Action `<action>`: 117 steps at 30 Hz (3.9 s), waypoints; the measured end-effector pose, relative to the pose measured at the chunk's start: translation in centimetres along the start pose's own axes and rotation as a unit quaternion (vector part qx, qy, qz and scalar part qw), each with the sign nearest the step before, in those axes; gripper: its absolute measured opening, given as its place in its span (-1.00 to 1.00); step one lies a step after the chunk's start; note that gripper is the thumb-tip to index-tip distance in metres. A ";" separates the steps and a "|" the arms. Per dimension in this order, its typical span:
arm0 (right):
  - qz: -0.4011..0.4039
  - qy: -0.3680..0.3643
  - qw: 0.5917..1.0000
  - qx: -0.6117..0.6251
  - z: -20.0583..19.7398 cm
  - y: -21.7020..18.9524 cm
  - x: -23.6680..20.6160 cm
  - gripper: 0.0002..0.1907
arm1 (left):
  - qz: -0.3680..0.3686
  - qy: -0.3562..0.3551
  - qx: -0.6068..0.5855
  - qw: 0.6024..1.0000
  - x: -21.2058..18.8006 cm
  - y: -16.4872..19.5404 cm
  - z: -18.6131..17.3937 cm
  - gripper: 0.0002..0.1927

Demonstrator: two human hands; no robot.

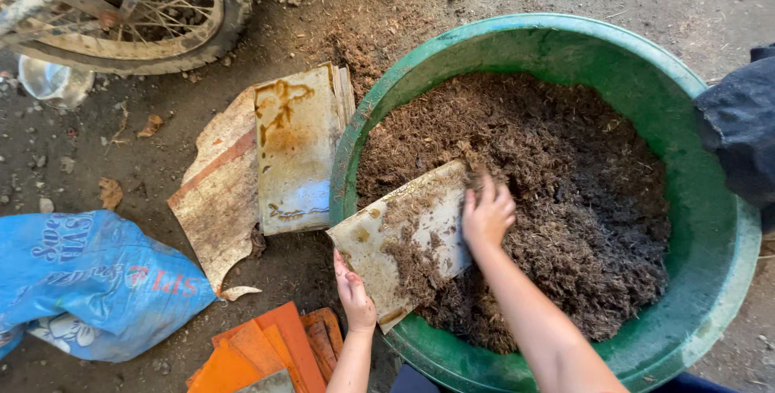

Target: The person repeatedly scrubs rectangular plates with a handful of fibrous material taken from a green basin, then places the cleaned plates into a stack. The person continues this cycle throughout the clip.

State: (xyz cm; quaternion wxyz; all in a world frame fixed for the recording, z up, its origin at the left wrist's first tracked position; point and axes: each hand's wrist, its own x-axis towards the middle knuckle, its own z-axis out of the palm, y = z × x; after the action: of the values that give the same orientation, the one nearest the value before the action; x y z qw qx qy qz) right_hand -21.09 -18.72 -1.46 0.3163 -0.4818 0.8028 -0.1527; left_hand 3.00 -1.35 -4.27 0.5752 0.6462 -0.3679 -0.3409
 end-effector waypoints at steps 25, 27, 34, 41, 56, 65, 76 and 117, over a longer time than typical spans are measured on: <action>-0.082 0.012 0.996 -0.031 1.5 -5.3 3.1 -0.59 | 0.060 -0.024 0.077 0.995 -0.2 4.4 1.8 -0.04; -0.139 -0.038 0.989 -0.033 2.5 -7.9 -1.8 -0.57 | 0.072 -0.027 0.086 0.993 -0.3 4.3 1.9 -0.04; -0.380 -0.075 0.922 -0.013 1.5 -7.7 -6.2 -0.64 | 0.062 -0.025 0.077 0.995 -0.3 4.5 1.9 -0.02; -0.165 0.026 0.969 -0.181 -0.3 4.9 1.8 -0.49 | 0.063 -0.026 0.083 0.994 -0.1 4.5 2.2 -0.01; -0.303 -0.080 0.945 0.097 6.1 -11.0 -4.2 -0.47 | 0.101 -0.020 0.059 0.993 0.1 4.3 2.2 -0.02; -0.617 -0.241 0.743 0.099 2.3 -1.9 -9.2 -0.36 | 0.102 -0.007 0.055 0.993 -0.2 4.1 2.0 0.03; -0.380 -0.058 0.918 0.102 1.4 2.7 -4.4 -0.44 | 0.025 -0.063 0.047 0.997 0.1 4.1 2.6 0.00; -0.059 -0.146 0.950 -0.269 -9.9 8.4 11.1 0.30 | -0.196 0.019 0.094 0.976 2.1 4.3 1.2 -0.54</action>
State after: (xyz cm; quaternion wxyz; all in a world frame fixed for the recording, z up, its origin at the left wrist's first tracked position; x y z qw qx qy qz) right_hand -36.98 -24.84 -2.60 0.2787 -0.6125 0.7295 0.1226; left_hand 2.65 -4.05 -0.17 0.4411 0.7632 -0.2532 -0.3986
